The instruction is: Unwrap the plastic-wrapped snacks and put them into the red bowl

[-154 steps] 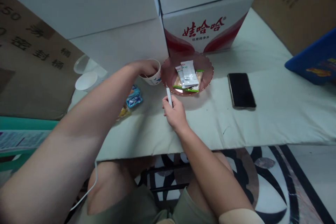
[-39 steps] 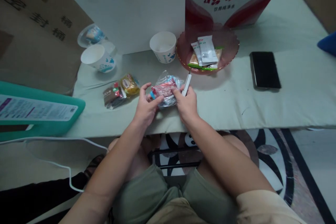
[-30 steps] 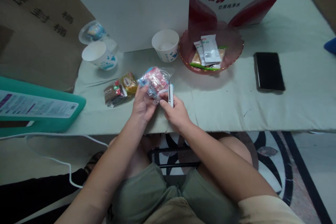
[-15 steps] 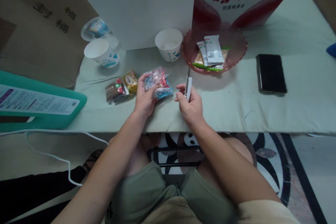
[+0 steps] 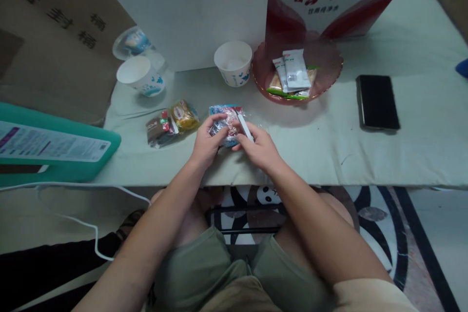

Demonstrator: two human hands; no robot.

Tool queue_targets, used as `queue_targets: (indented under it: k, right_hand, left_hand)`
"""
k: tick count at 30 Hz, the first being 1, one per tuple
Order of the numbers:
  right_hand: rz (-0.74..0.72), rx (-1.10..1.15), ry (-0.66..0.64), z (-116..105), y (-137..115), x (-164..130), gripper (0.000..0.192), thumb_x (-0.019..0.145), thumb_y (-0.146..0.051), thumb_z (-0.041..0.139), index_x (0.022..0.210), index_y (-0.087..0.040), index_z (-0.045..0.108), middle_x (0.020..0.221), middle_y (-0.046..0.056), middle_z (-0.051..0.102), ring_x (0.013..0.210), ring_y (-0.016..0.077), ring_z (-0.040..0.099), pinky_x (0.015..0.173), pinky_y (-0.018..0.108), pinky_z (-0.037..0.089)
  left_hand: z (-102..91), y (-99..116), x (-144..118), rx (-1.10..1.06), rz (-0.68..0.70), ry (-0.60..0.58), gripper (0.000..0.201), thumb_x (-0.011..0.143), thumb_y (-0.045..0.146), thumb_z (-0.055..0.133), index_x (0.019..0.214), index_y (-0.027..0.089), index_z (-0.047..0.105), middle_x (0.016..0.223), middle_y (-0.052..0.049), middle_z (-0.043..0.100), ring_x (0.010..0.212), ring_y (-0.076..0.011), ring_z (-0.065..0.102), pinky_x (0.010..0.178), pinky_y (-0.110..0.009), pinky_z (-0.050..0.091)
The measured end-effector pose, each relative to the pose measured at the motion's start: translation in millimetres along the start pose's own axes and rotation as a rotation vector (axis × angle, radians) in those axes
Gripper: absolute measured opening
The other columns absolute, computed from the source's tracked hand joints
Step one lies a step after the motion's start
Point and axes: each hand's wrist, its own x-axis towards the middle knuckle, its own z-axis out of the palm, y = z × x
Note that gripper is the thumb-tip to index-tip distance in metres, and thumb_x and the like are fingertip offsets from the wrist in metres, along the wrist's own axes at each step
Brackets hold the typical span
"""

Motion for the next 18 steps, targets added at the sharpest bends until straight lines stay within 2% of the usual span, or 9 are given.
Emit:
queue_targets:
  k: [3, 5, 7, 10, 13, 15, 18]
  right_hand:
    - [0.054, -0.048, -0.015, -0.8, -1.1, -2.3, 0.041, 0.083, -0.037, 0.062, 0.12, -0.02, 0.07, 0.113, 0.007, 0.073, 0.068, 0.0143, 0.072, 0.068, 0.03, 0.052]
    - [0.115, -0.087, -0.046, -1.9, -1.8, -2.3, 0.042, 0.084, -0.039, 0.061, 0.12, -0.02, 0.07, 0.098, 0.004, 0.073, 0.064, 0.0139, 0.069, 0.06, 0.027, 0.047]
    - [0.158, -0.125, -0.015, -4.1, -2.7, -1.6, 0.038, 0.086, -0.042, 0.057, 0.113, -0.02, 0.073, 0.075, 0.001, 0.067, 0.056, 0.0125, 0.061, 0.052, 0.025, 0.04]
    - [0.141, -0.116, 0.146, -8.7, -5.5, -0.1, 0.032, 0.086, -0.041, 0.052, 0.095, -0.019, 0.073, 0.056, -0.003, 0.052, 0.049, 0.0114, 0.047, 0.044, 0.024, 0.031]
    - [0.084, 0.002, 0.229, -10.1, -9.6, 1.1, 0.029, 0.084, -0.043, 0.056, 0.091, -0.019, 0.069, 0.062, -0.003, 0.054, 0.047, 0.0095, 0.046, 0.043, 0.023, 0.034]
    - [0.08, 0.089, 0.201, -7.5, -12.6, 2.6, 0.031, 0.082, -0.047, 0.06, 0.091, -0.019, 0.067, 0.067, -0.002, 0.058, 0.046, 0.0087, 0.05, 0.042, 0.022, 0.037]
    - [0.154, 0.17, 0.127, -0.2, -16.0, 7.0, 0.029, 0.081, -0.046, 0.063, 0.087, -0.018, 0.065, 0.065, -0.002, 0.06, 0.045, 0.0082, 0.052, 0.041, 0.021, 0.039]
  left_hand:
    - [-2.5, -5.0, 5.5, -0.033, 0.003, 0.109, 0.03, 0.084, 0.023, 0.066, 0.115, 0.022, 0.067, 0.113, -0.005, 0.072, 0.099, -0.0193, 0.068, 0.088, -0.033, 0.056]
    - [-4.8, -7.0, 9.2, -0.031, 0.011, 0.167, 0.031, 0.085, 0.024, 0.065, 0.116, 0.022, 0.065, 0.114, -0.006, 0.071, 0.1, -0.0199, 0.068, 0.09, -0.034, 0.056]
    - [-6.8, -6.9, 10.7, -0.005, 0.018, 0.152, 0.033, 0.084, 0.026, 0.068, 0.116, 0.021, 0.064, 0.114, -0.006, 0.071, 0.102, -0.0213, 0.068, 0.093, -0.036, 0.056]
    - [-7.8, -4.0, 8.7, 0.079, 0.063, 0.061, 0.041, 0.078, 0.026, 0.074, 0.117, 0.02, 0.063, 0.12, -0.008, 0.069, 0.111, -0.0242, 0.067, 0.102, -0.04, 0.052]
    - [-7.0, -2.5, 6.7, 0.181, 0.147, 0.034, 0.042, 0.078, 0.02, 0.071, 0.12, 0.02, 0.062, 0.124, -0.01, 0.067, 0.12, -0.0259, 0.064, 0.11, -0.043, 0.047]
    - [-6.4, -3.0, 7.4, 0.215, 0.174, 0.041, 0.041, 0.08, 0.018, 0.068, 0.12, 0.019, 0.062, 0.124, -0.011, 0.067, 0.12, -0.0261, 0.064, 0.11, -0.045, 0.047]
    - [-6.0, -3.9, 9.4, 0.251, 0.235, 0.048, 0.04, 0.08, 0.016, 0.067, 0.119, 0.02, 0.062, 0.12, -0.011, 0.067, 0.116, -0.0254, 0.065, 0.107, -0.044, 0.049]
